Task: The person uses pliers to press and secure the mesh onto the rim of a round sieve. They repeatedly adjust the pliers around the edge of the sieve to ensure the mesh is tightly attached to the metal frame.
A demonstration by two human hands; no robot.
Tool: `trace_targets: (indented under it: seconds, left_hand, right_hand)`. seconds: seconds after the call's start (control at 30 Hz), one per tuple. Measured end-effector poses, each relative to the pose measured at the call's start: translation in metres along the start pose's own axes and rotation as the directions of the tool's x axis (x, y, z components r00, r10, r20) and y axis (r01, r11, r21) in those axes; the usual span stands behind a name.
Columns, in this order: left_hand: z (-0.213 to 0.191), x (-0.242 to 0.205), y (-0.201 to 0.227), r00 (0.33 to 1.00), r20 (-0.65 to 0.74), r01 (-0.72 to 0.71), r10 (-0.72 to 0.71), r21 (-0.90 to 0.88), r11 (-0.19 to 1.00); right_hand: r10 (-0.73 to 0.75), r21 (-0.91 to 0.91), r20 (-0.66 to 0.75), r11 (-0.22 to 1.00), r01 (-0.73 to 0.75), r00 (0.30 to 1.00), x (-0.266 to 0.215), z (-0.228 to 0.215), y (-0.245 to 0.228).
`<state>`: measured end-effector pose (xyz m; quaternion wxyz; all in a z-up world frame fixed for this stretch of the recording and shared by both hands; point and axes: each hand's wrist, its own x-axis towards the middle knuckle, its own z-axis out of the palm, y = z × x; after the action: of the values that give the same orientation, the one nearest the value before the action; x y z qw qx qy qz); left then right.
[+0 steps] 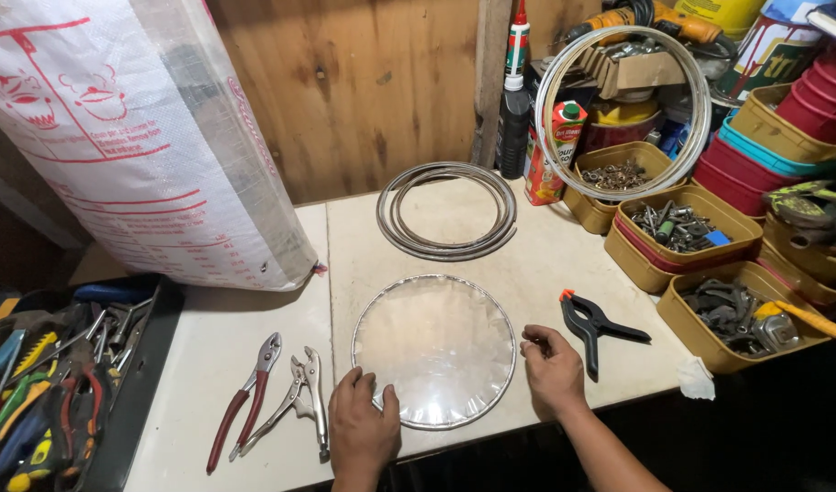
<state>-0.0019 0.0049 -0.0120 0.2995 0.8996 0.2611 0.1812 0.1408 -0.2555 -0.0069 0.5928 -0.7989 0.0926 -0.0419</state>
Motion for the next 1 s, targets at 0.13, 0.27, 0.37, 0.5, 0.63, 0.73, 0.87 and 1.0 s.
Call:
trace_targets:
  seconds: [0.13, 0.27, 0.37, 0.5, 0.63, 0.73, 0.87, 1.0]
  left_hand:
    - [-0.003, 0.000, 0.003, 0.999, 0.024, 0.028, -0.029, 0.010, 1.000]
    - [0.004, 0.000, -0.002, 1.000, -0.020, -0.003, 0.003, 0.014, 1.000]
    - [0.002, 0.000, 0.000, 0.999, -0.035, -0.017, 0.017, 0.007, 1.000]
    - [0.003, 0.000, -0.001, 1.000, -0.010, 0.003, -0.003, 0.011, 1.000]
    - [0.000, 0.000, 0.001, 1.000, -0.012, -0.002, 0.002, 0.004, 1.000]
    - [0.005, 0.000, -0.003, 1.000, -0.028, 0.003, -0.003, -0.008, 1.000]
    - [0.001, -0.002, 0.000, 1.000, -0.027, 0.004, -0.004, -0.011, 1.000]
    - [-0.002, -0.003, -0.001, 0.958, -0.160, -0.217, 0.240, 0.148, 0.965]
  right_hand:
    - [0.018, 0.001, 0.006, 1.000, -0.018, 1.000, -0.004, -0.002, -0.007]
    - [0.018, 0.006, 0.001, 1.000, -0.018, 1.000, -0.003, -0.001, -0.005]
    - [-0.009, -0.019, 0.009, 1.000, 0.009, 1.000, -0.002, -0.002, -0.004]
    - [0.031, -0.014, 0.002, 0.999, -0.031, 1.000, -0.004, -0.002, -0.008]
    - [0.022, -0.012, 0.000, 1.000, -0.022, 1.000, -0.004, -0.002, -0.007]
    - [-0.028, -0.042, 0.023, 0.999, 0.029, 0.999, 0.000, -0.002, 0.001]
    - [-0.271, -0.087, 0.088, 0.956, 0.279, 0.958, -0.006, 0.001, 0.009]
    - [-0.624, -0.243, 0.376, 0.647, 0.723, 0.685, -0.013, 0.008, 0.024]
